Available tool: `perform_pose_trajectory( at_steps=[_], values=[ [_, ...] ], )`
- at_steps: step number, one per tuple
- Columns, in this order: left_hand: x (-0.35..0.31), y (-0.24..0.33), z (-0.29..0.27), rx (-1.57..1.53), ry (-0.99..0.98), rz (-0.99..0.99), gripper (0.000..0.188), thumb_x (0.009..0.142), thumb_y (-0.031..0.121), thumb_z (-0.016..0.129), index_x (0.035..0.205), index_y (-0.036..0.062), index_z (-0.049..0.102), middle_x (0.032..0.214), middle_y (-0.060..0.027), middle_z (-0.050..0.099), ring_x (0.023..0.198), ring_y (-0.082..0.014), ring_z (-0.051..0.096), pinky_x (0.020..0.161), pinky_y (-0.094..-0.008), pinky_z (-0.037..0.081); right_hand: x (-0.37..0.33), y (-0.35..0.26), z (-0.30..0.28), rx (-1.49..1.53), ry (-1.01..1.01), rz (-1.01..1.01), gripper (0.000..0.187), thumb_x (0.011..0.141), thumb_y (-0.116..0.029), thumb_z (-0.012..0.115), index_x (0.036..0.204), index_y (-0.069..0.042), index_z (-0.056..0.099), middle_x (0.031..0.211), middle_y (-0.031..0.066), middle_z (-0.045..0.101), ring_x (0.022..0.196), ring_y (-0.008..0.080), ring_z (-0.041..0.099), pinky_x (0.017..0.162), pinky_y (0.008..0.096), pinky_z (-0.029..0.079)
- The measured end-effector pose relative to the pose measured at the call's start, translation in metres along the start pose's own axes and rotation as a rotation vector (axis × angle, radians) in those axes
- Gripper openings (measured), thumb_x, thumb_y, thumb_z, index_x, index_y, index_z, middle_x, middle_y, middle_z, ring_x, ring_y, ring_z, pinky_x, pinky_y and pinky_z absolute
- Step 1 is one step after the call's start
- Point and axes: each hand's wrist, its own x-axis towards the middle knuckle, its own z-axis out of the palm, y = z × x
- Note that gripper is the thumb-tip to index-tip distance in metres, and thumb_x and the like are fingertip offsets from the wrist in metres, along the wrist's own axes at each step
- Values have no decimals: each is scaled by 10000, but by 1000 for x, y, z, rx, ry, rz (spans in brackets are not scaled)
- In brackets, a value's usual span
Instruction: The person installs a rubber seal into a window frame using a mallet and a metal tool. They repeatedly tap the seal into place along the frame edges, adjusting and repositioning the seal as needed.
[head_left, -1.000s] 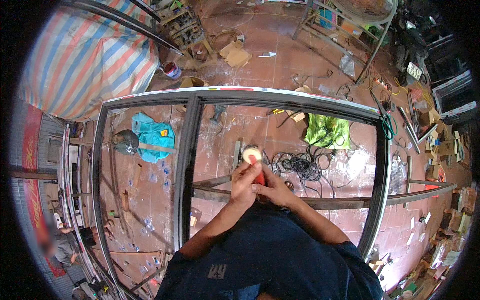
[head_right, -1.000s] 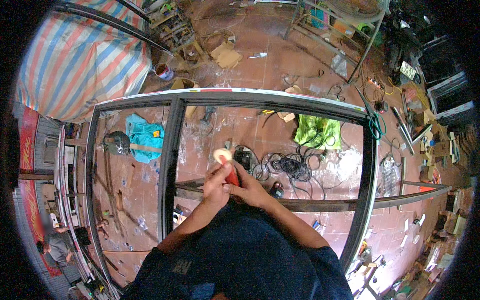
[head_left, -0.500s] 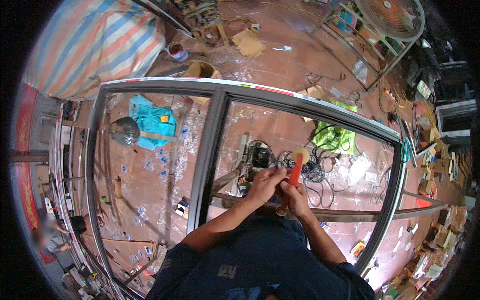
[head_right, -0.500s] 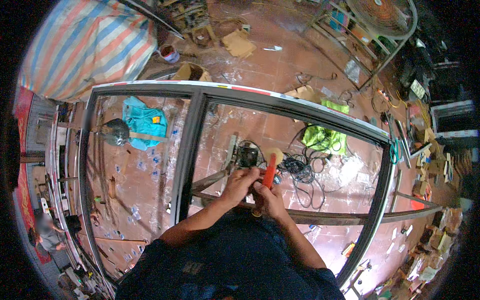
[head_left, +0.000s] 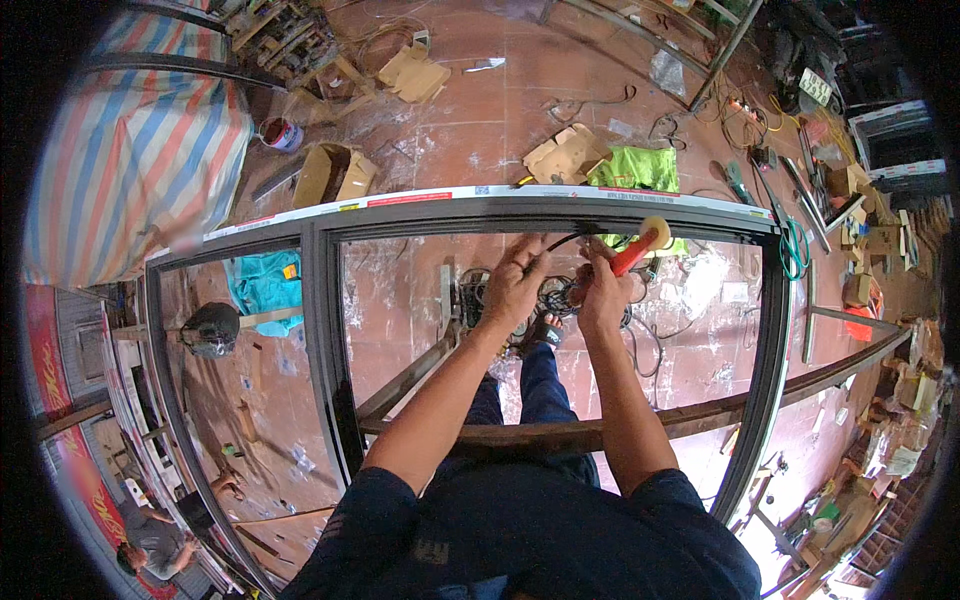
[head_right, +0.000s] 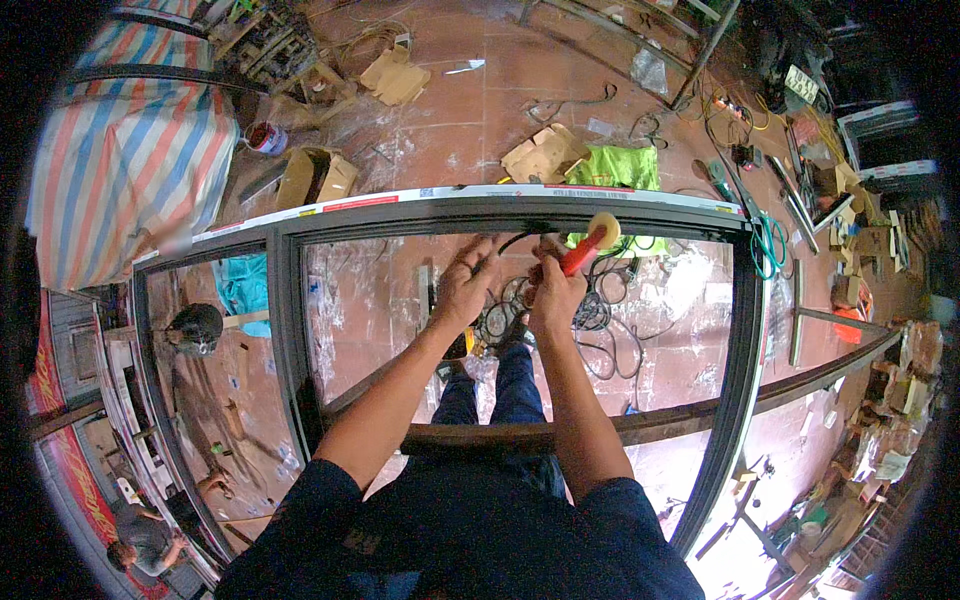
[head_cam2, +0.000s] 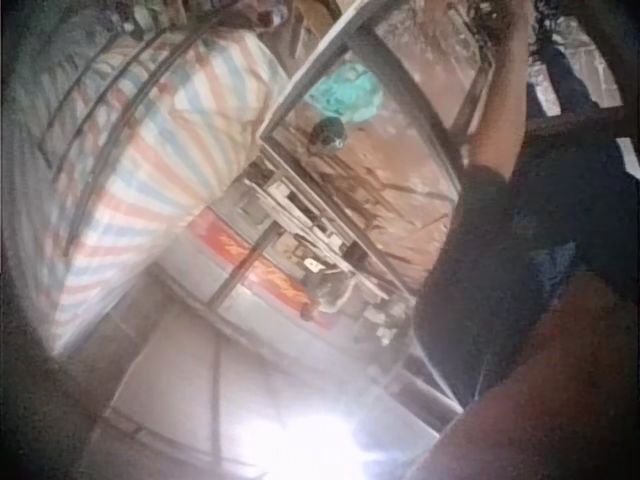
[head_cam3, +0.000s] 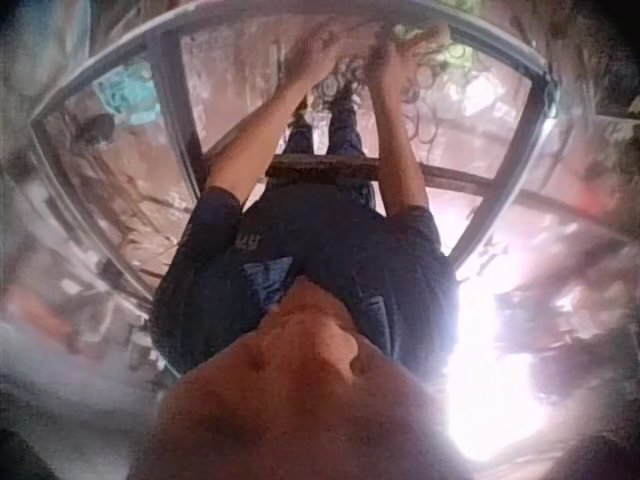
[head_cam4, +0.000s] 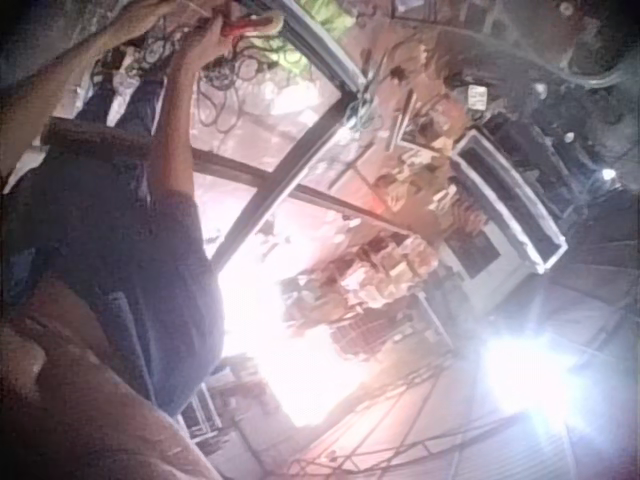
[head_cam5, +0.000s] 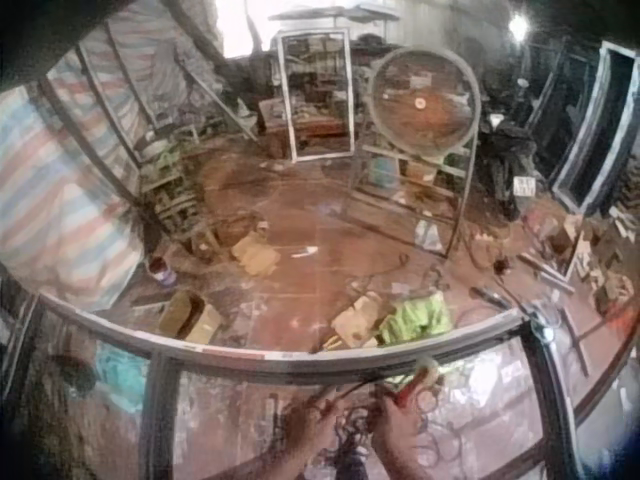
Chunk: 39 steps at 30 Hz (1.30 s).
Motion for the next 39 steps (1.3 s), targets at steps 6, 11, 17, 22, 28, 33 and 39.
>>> perform_pose_trajectory(
  at_steps=[6, 11, 17, 22, 28, 33, 39],
  values=[
    [3, -15, 1, -87, -270, -100, 261, 1008, 215, 655, 1222, 78, 716, 1165, -108, 723, 1003, -231, 704, 854, -357, 573, 49, 36, -28, -1396, -219, -796, 351, 886, -102, 692, 1236, -114, 718, 1113, 73, 752, 948, 233, 693, 802, 370, 562],
    [15, 71, -52, 457, -76, 53, 230, 874, 250, 751, 1082, 154, 763, 1008, -124, 751, 944, -349, 727, 859, -448, 569, 48, 36, -13, 37, -43, -215, 276, 955, -249, 718, 1044, 9, 677, 807, 73, 655, 530, 175, 560, 426, 276, 380],
    [21, 62, -71, 659, 3, 234, 221, 806, 258, 779, 868, 64, 692, 832, -174, 665, 793, -407, 694, 683, -519, 561, 41, 32, -11, -25, -5, -212, 304, 962, -284, 684, 1032, 11, 685, 784, 51, 644, 582, 159, 563, 486, 284, 404],
    [23, 51, -62, 614, 70, 287, 278, 754, 300, 804, 837, 68, 675, 808, -147, 648, 743, -392, 690, 659, -511, 564, 54, 37, -18, -60, -129, -126, 233, 978, -200, 676, 1056, 19, 687, 880, 78, 676, 692, 180, 616, 582, 336, 478],
    [33, 80, -86, 891, -218, 389, 296, 784, 333, 743, 871, 87, 603, 849, -112, 624, 774, -345, 703, 594, -493, 557, 74, 49, -22, -364, -38, -377, 326, 990, -303, 613, 1062, 11, 662, 901, 106, 666, 716, 212, 621, 608, 358, 477],
    [38, 51, -79, 973, -110, 691, 326, 726, 354, 759, 857, 105, 596, 845, -88, 597, 650, -329, 669, 528, -506, 533, 78, 53, -7, -42, -2, -257, 283, 968, -304, 663, 1003, -23, 668, 878, 71, 606, 751, 194, 587, 613, 389, 454],
    [33, 39, -78, 1099, -142, 617, 275, 735, 396, 739, 838, 160, 643, 894, -49, 654, 708, -278, 710, 539, -475, 537, 36, 49, 29, -82, 21, -328, 298, 945, -360, 727, 813, -110, 631, 626, -24, 455, 501, 123, 418, 463, 313, 318]
  ],
)
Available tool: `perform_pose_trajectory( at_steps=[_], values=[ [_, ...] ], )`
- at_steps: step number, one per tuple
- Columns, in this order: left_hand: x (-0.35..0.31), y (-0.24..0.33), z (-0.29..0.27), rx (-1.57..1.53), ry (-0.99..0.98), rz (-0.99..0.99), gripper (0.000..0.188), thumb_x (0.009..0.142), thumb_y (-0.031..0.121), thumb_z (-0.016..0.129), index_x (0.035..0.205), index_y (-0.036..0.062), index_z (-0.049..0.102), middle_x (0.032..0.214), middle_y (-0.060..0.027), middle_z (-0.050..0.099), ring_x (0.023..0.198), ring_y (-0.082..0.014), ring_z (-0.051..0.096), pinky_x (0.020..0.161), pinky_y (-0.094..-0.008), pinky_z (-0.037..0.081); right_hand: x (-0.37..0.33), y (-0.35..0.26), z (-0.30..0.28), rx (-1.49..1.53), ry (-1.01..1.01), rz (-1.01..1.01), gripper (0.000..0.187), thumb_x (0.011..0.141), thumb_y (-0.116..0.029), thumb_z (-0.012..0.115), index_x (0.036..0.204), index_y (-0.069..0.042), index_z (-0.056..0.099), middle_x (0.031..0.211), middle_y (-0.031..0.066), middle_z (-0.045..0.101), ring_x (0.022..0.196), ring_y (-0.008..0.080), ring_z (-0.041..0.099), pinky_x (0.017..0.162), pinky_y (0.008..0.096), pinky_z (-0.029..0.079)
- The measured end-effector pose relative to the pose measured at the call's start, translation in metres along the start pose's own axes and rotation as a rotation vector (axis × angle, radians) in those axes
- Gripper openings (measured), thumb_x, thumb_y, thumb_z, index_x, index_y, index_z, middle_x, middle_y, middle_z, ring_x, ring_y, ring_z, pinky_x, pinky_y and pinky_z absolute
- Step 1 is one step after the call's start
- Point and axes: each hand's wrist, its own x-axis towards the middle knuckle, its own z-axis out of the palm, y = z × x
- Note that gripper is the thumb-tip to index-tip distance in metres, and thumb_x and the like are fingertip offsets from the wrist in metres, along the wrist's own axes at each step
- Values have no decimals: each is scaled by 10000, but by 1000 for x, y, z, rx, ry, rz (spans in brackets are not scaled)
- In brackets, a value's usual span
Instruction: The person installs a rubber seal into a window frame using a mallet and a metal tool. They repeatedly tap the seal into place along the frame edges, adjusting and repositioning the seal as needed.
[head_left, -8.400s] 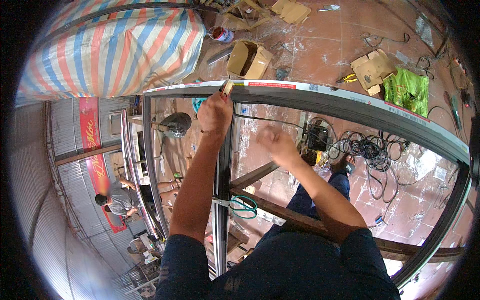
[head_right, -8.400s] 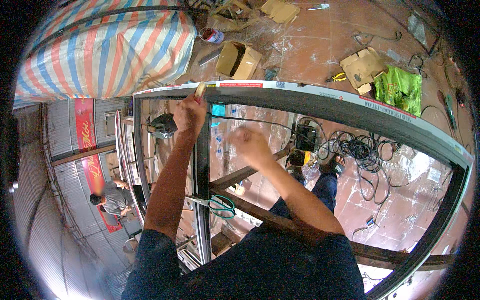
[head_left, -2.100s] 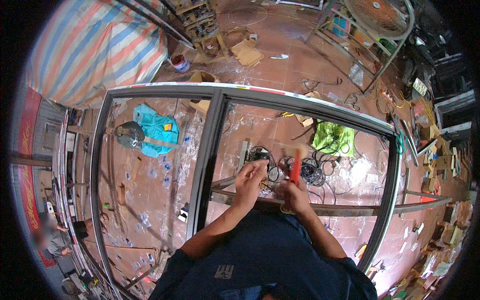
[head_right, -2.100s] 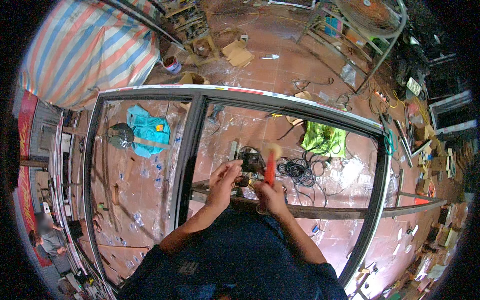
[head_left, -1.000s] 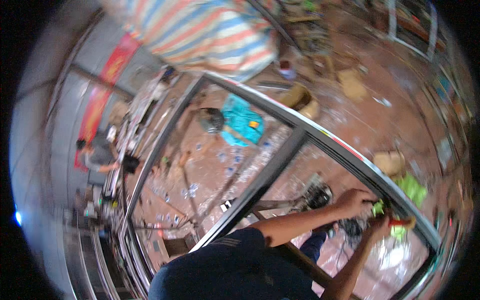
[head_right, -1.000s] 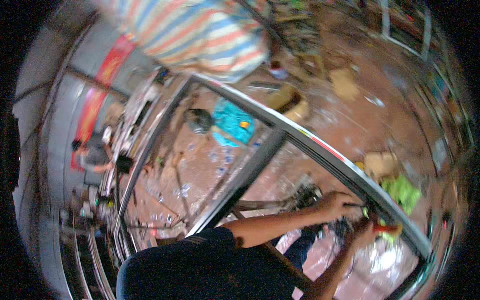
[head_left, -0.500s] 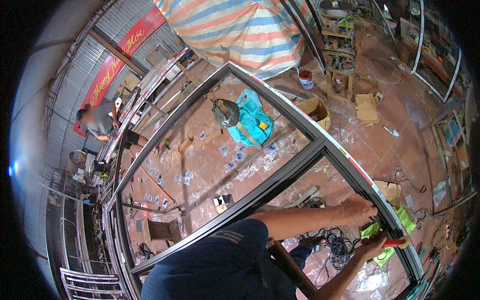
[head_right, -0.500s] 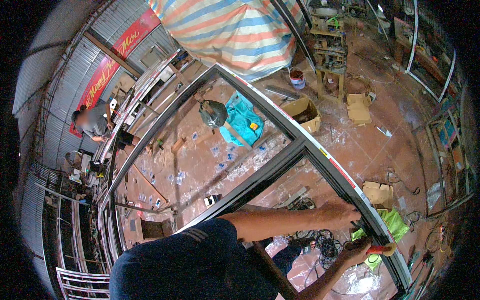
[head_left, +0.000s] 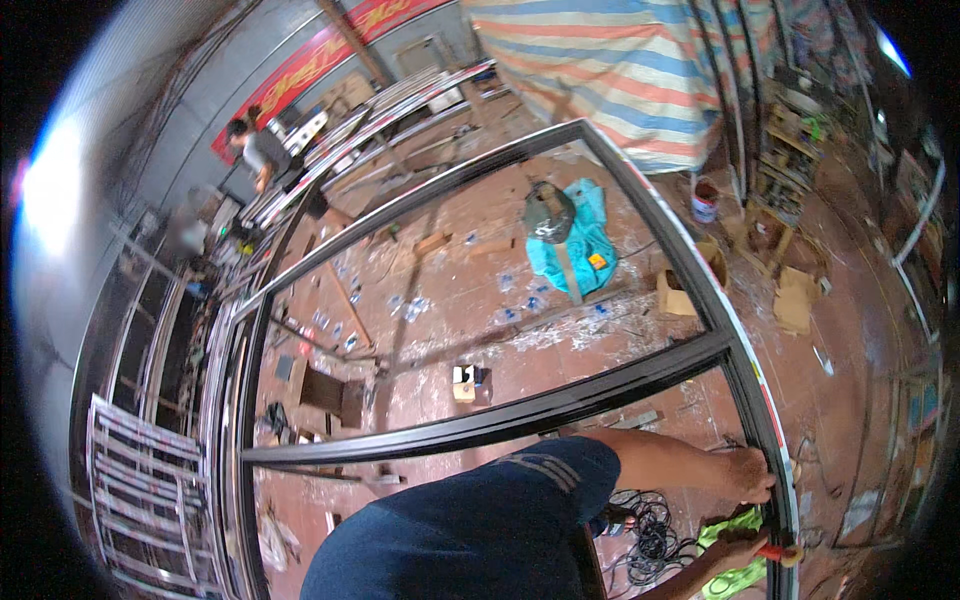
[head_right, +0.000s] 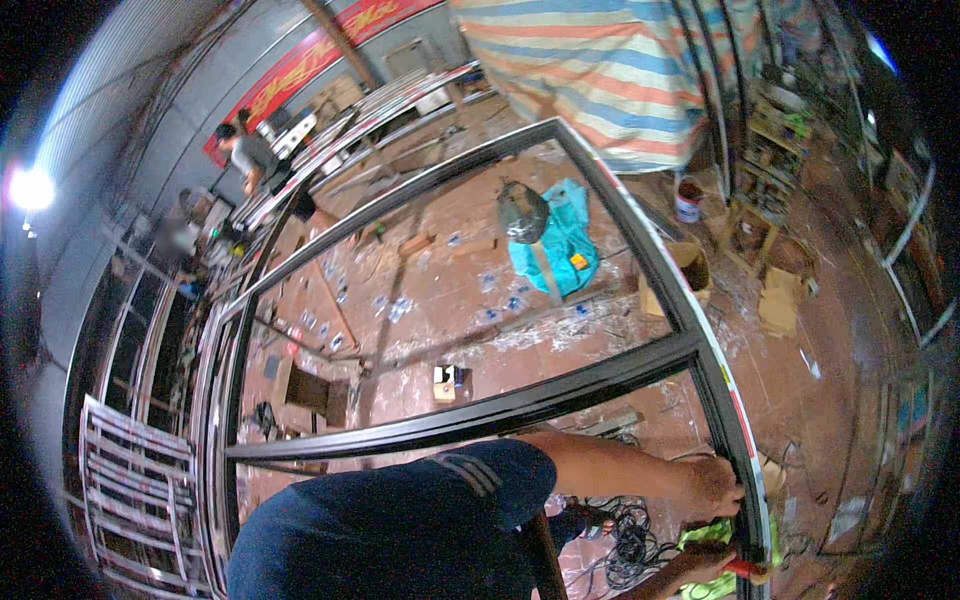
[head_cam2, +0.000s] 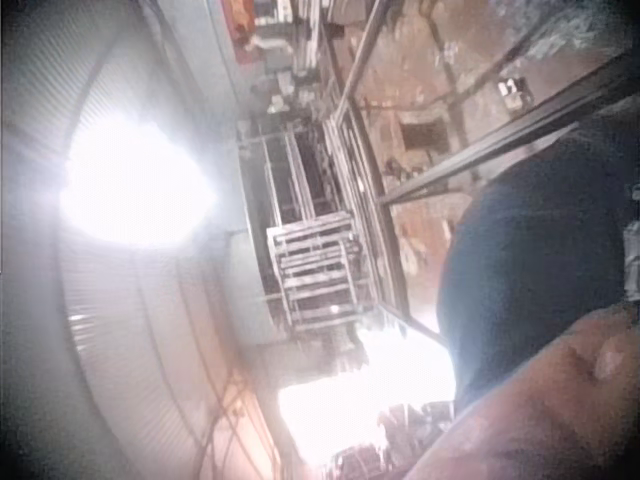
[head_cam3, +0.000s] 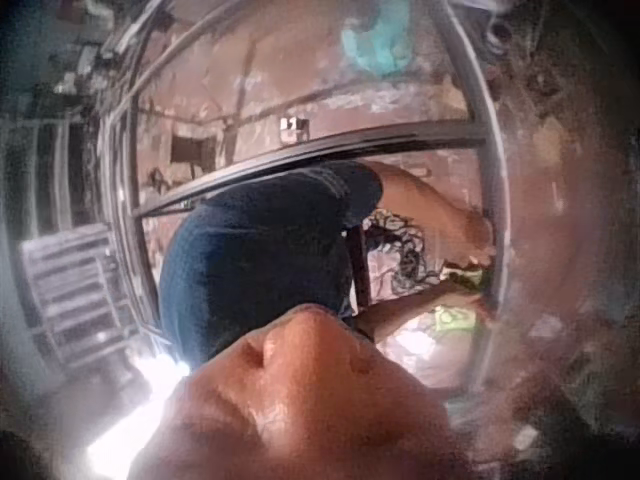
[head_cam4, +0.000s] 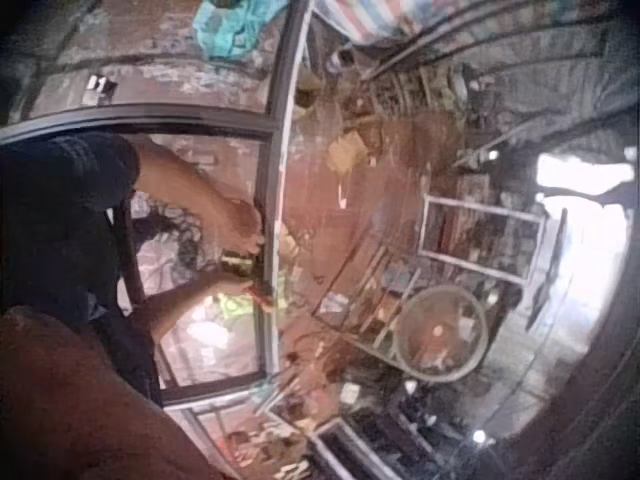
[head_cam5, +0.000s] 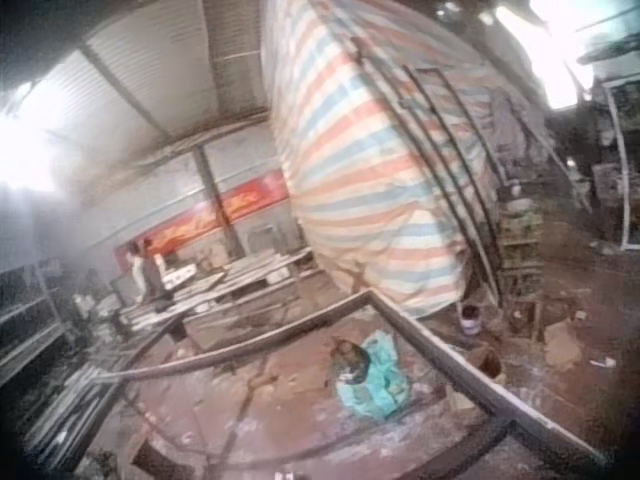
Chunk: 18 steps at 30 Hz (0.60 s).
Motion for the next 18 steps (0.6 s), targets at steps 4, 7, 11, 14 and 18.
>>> perform_pose_trajectory(
  at_steps=[4, 7, 11, 14, 18],
  values=[
    [8, 1, 3, 24, 35, 26, 201, 796, 367, 700, 841, 176, 654, 916, -38, 669, 762, -255, 724, 580, -462, 555, 24, 19, -7, -34, -81, -146, 274, 951, -343, 732, 965, -76, 673, 615, -22, 446, 467, 119, 420, 407, 313, 336],
    [10, 1, 11, 36, 31, -12, 145, 830, 332, 666, 816, 188, 665, 932, -36, 680, 795, -239, 729, 608, -456, 566, 29, 21, -2, 11, -56, 23, 299, 960, -366, 719, 973, -80, 634, 625, -17, 456, 448, 107, 399, 385, 283, 315],
    [0, 7, 35, 9, 79, -79, 169, 846, 311, 660, 756, 169, 677, 903, -66, 691, 792, -249, 735, 619, -461, 572, 25, 28, -6, 60, -150, 64, 294, 974, -355, 692, 925, -86, 585, 623, -10, 459, 471, 120, 429, 420, 314, 337],
    [-3, 12, 31, -122, 114, -155, 216, 865, 285, 650, 732, 119, 690, 858, -118, 704, 766, -293, 731, 637, -479, 571, 35, 37, -12, 7, -159, 3, 270, 967, -328, 681, 944, -80, 576, 680, 18, 494, 540, 156, 483, 492, 346, 389],
    [8, 16, -23, -1026, -112, -690, 272, 894, 295, 631, 776, 57, 692, 745, -173, 679, 711, -325, 695, 649, -490, 556, 81, 72, -43, -766, -212, -552, 281, 920, -230, 700, 1109, -39, 620, 875, 102, 633, 715, 253, 597, 658, 382, 498]
  ],
)
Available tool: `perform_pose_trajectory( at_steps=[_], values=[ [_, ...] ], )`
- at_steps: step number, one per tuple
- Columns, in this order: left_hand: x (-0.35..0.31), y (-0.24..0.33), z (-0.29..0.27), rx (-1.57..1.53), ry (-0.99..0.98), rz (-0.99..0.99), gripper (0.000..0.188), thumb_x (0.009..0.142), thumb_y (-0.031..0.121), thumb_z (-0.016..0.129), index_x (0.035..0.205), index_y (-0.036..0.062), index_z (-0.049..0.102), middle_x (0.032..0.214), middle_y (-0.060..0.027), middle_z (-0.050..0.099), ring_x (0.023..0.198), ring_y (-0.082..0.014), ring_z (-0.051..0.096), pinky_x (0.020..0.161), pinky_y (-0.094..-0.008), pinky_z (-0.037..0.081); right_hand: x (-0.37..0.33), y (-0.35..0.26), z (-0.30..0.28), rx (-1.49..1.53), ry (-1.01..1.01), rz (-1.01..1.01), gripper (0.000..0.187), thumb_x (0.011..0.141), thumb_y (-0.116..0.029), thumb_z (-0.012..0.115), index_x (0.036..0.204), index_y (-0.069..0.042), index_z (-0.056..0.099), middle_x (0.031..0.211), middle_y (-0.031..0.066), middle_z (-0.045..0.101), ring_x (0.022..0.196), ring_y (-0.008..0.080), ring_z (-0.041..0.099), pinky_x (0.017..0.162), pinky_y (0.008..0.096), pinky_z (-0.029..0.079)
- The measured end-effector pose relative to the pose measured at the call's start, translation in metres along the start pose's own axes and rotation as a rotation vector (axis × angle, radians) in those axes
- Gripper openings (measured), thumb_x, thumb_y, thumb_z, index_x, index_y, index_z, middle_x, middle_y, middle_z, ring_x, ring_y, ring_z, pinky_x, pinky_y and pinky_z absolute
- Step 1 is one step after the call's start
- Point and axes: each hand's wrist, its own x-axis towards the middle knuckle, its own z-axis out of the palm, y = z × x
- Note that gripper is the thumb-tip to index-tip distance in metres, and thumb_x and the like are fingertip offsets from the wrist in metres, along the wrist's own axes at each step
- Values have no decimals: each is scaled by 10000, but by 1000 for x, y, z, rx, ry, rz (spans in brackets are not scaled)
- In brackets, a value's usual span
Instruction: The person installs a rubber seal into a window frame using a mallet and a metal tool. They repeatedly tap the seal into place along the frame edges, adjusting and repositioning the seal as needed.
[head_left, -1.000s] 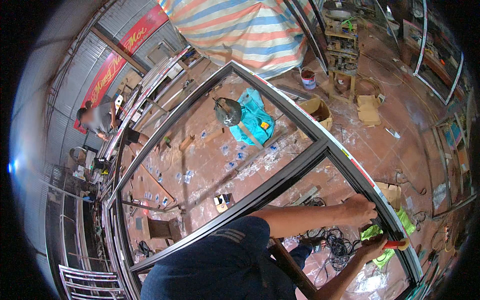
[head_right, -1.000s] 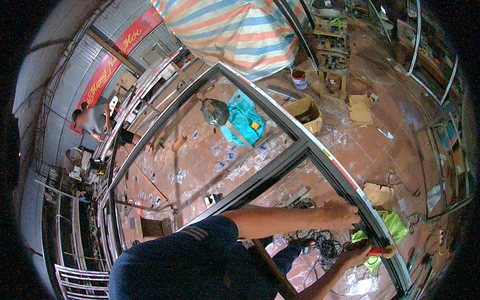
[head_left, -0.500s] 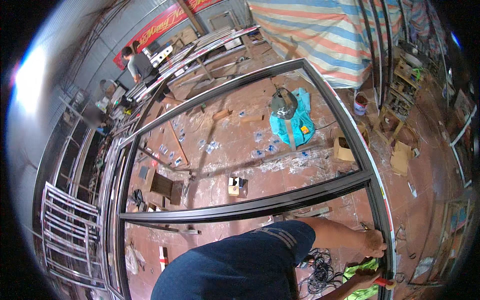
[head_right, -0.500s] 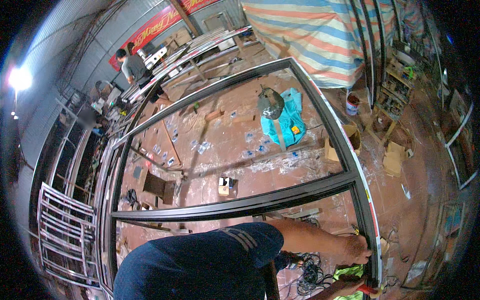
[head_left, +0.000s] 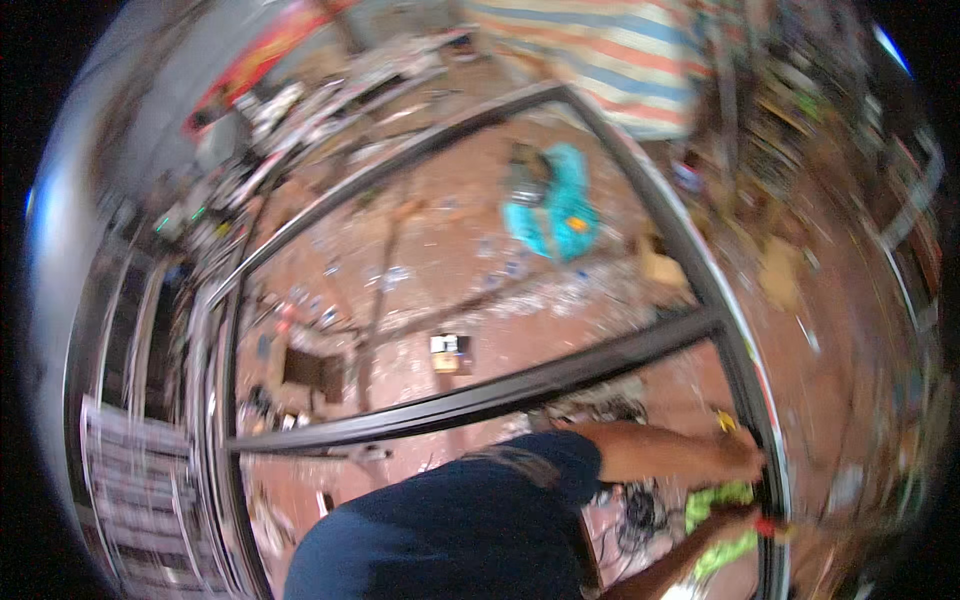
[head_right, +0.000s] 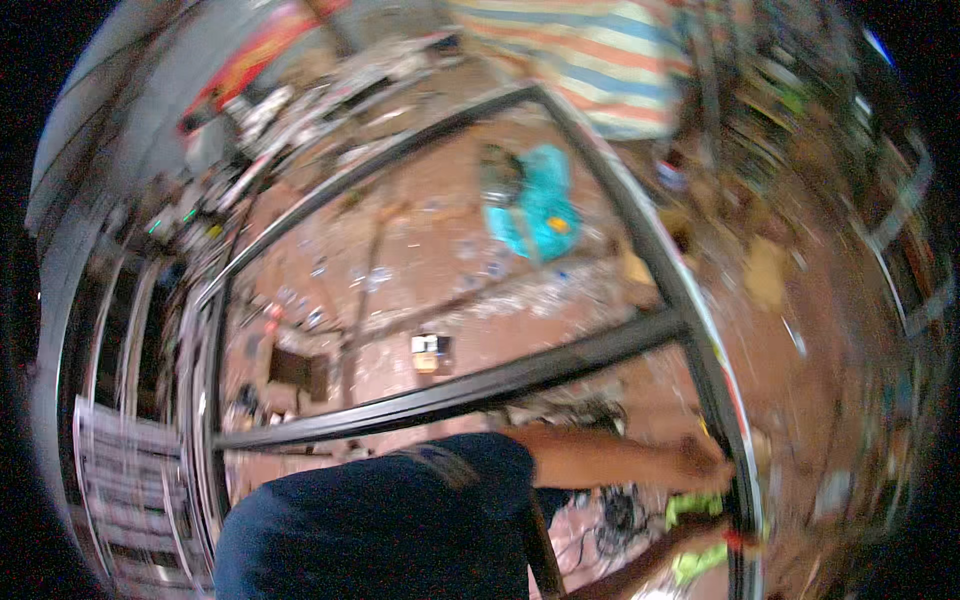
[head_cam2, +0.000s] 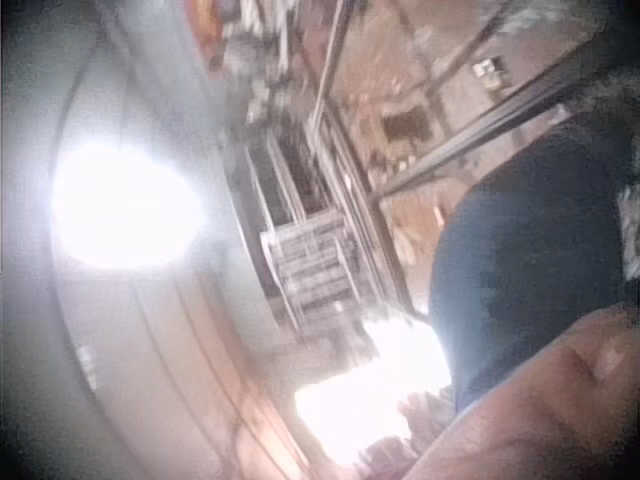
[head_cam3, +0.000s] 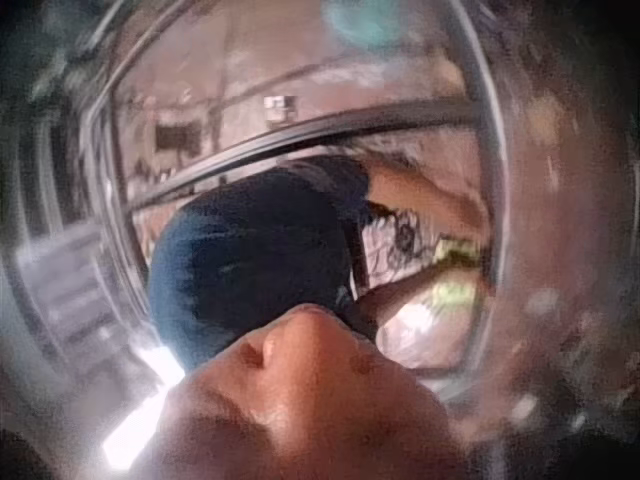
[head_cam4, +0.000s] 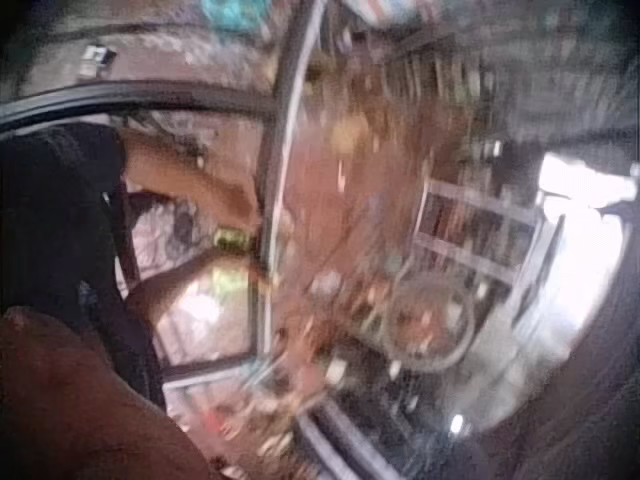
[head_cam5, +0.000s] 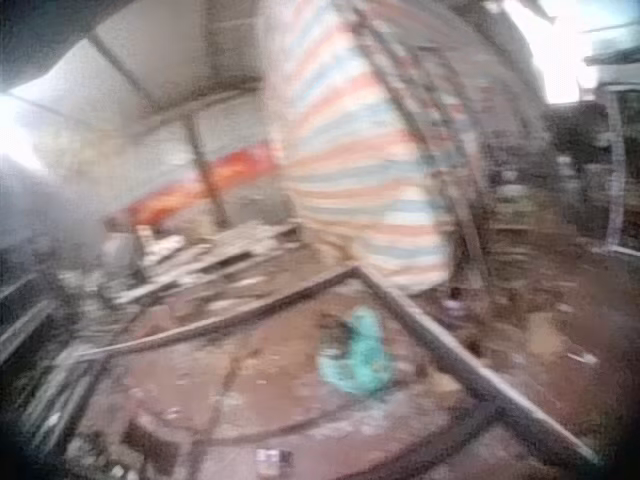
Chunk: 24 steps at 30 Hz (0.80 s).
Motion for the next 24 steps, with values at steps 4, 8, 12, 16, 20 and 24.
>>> perform_pose_trajectory(
  at_steps=[4, 8, 12, 16, 20, 24],
  values=[
    [16, -86, 5, 574, 172, 594, 232, 959, 292, 597, 879, 90, 677, 865, -144, 678, 760, -333, 688, 632, -464, 557, -44, -60, -8, -203, -91, -143, 148, 912, -46, 595, 1055, -66, 624, 889, 125, 616, 803, 268, 613, 688, 405, 488],
    [2, -18, -12, 804, 132, 518, 268, 830, 250, 713, 1094, 202, 709, 855, -64, 596, 702, -290, 706, 594, -448, 588, -37, -96, -81, 1209, -27, 660, 233, 1018, -330, 602, 990, -99, 598, 790, 27, 559, 654, 191, 535, 551, 344, 444],
    [6, -12, -4, 809, 222, 617, 185, 845, 213, 722, 1029, 206, 729, 815, -39, 581, 658, -263, 695, 584, -421, 585, -36, -111, -123, 1268, 131, 411, 582, 1024, -519, 594, 1377, -76, 458, 923, 69, 590, 805, 211, 577, 680, 369, 508],
    [0, -9, -5, 814, 266, 643, 172, 823, 178, 745, 993, 203, 741, 808, -30, 577, 662, -255, 693, 584, -400, 583, -31, -127, -160, 1141, 244, 331, 315, 1059, -284, 601, 1284, -88, 500, 1008, 105, 626, 881, 240, 632, 795, 454, 563],
    [1, -12, -10, 810, 281, 684, 194, 825, 139, 730, 1008, 201, 744, 805, -29, 580, 660, -267, 691, 571, -396, 576, -16, -149, -177, 1166, 244, 288, 245, 1036, -210, 646, 1237, -132, 528, 973, 84, 625, 834, 235, 637, 783, 456, 567],
    [3, -9, -9, 825, 251, 637, 207, 828, 134, 723, 1023, 200, 744, 807, -33, 581, 665, -271, 691, 568, -405, 571, 3, -143, -183, 1338, 166, 218, 236, 1039, -220, 648, 1242, -151, 547, 901, 51, 597, 798, 217, 601, 741, 412, 541]
  ],
)
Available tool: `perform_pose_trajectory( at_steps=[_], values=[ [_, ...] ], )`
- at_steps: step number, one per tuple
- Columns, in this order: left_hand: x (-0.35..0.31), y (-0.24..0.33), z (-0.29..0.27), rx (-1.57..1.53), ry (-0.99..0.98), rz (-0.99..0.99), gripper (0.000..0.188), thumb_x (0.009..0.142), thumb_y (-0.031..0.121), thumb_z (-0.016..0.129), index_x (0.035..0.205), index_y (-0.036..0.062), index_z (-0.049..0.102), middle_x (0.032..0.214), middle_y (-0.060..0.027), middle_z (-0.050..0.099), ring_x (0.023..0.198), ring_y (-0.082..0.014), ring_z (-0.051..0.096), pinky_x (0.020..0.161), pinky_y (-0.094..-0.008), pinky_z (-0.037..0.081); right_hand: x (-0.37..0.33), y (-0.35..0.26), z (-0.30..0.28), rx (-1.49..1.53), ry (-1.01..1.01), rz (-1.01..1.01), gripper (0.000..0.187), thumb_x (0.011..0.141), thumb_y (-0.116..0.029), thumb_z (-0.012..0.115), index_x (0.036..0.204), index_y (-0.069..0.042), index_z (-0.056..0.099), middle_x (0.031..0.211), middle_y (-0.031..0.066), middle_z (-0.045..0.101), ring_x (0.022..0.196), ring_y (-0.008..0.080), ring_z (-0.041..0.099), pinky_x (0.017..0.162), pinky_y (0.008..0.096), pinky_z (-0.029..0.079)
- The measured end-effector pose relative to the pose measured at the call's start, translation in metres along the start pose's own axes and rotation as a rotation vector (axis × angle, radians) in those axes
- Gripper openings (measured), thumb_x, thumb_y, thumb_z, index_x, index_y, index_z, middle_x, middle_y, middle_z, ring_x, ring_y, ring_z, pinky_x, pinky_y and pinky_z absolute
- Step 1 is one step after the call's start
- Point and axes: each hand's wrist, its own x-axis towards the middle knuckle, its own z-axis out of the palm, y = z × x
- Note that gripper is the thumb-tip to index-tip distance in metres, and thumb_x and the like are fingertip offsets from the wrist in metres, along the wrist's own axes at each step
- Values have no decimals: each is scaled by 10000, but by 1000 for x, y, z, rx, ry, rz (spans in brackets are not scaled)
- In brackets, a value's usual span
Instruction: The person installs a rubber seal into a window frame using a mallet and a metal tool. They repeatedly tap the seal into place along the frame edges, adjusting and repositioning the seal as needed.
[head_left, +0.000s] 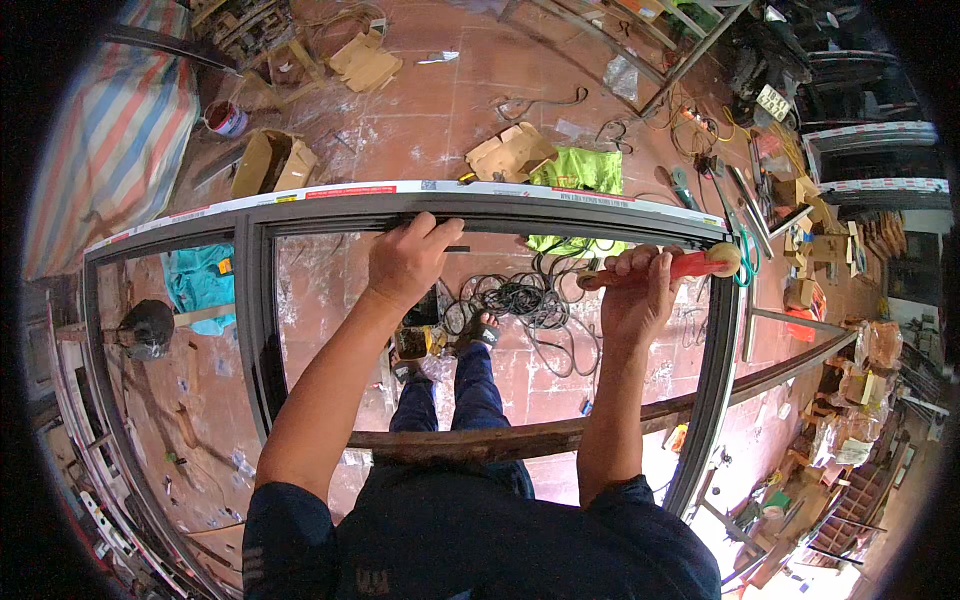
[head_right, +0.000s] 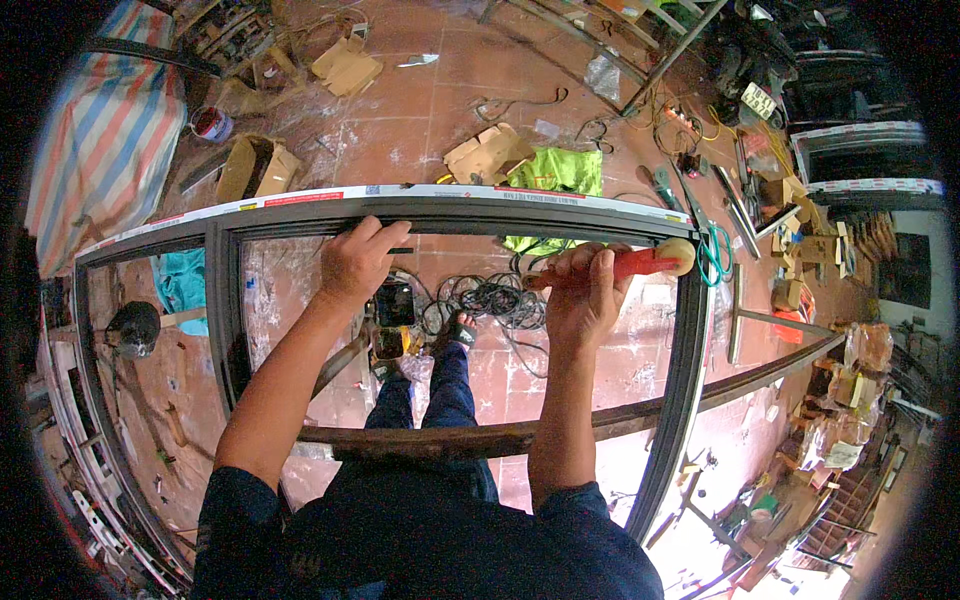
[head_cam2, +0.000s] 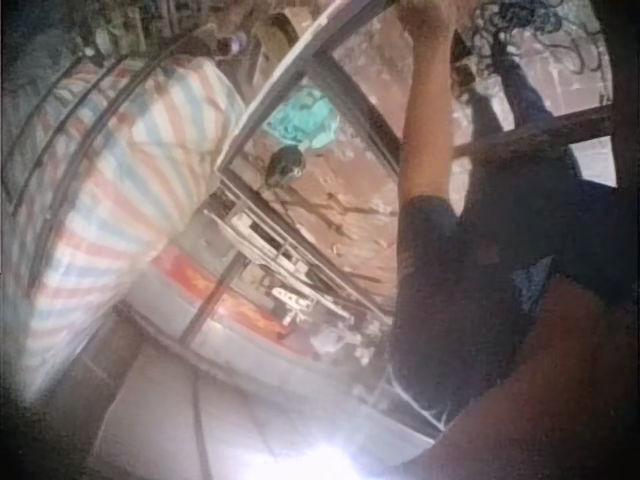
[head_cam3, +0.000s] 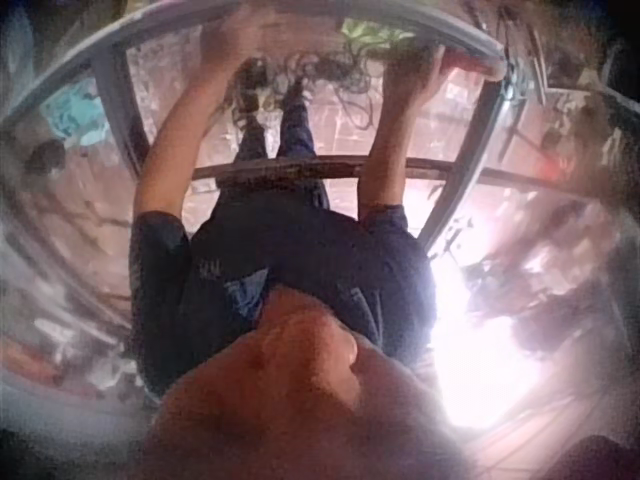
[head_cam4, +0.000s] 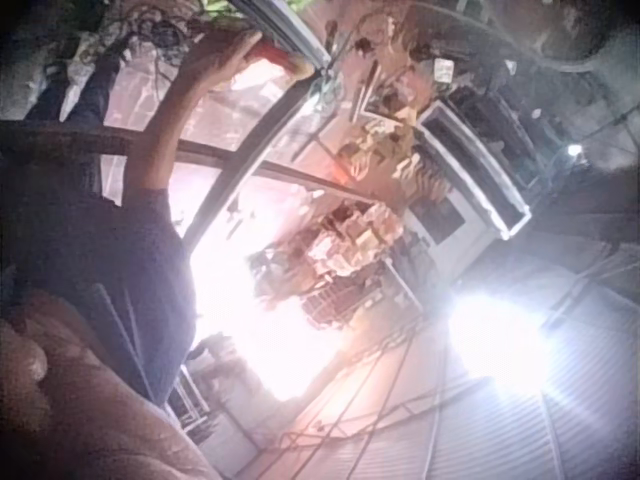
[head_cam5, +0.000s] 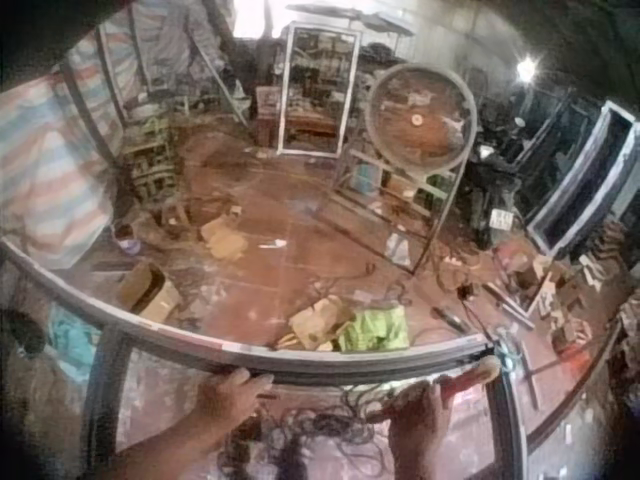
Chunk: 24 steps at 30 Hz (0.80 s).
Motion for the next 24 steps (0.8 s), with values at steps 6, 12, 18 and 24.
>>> perform_pose_trajectory(
  at_steps=[6, 12, 18, 24],
  values=[
    [1, -1, 3, 12, 3, 5, 248, 816, 127, 729, 1052, 204, 746, 817, -26, 580, 669, -250, 675, 592, -382, 559, 13, -5, 10, 107, -25, 81, 252, 1075, -340, 575, 1224, -138, 553, 879, 43, 566, 799, 216, 570, 733, 386, 515],
    [-2, -2, 8, 20, 57, 29, 255, 795, 140, 742, 1041, 207, 751, 821, -9, 582, 685, -224, 677, 604, -361, 548, 22, -8, 5, -63, -72, 60, 336, 1062, -424, 580, 1170, -108, 540, 856, 65, 551, 767, 223, 568, 694, 386, 504],
    [-7, -3, 8, 39, 102, 26, 286, 762, 107, 755, 1029, 210, 766, 807, -9, 588, 656, -244, 677, 581, -378, 569, 31, -17, 10, -100, -226, 246, 321, 1014, -382, 663, 1060, -88, 542, 825, 66, 505, 725, 219, 540, 636, 373, 460],
    [-8, 10, 4, -12, 81, -97, 333, 721, 98, 779, 1030, 224, 769, 841, -7, 608, 733, -252, 693, 642, -392, 586, 22, -23, -11, -360, -435, 194, 293, 982, -286, 695, 890, -76, 513, 857, 71, 522, 785, 204, 549, 639, 372, 459]
  ],
)
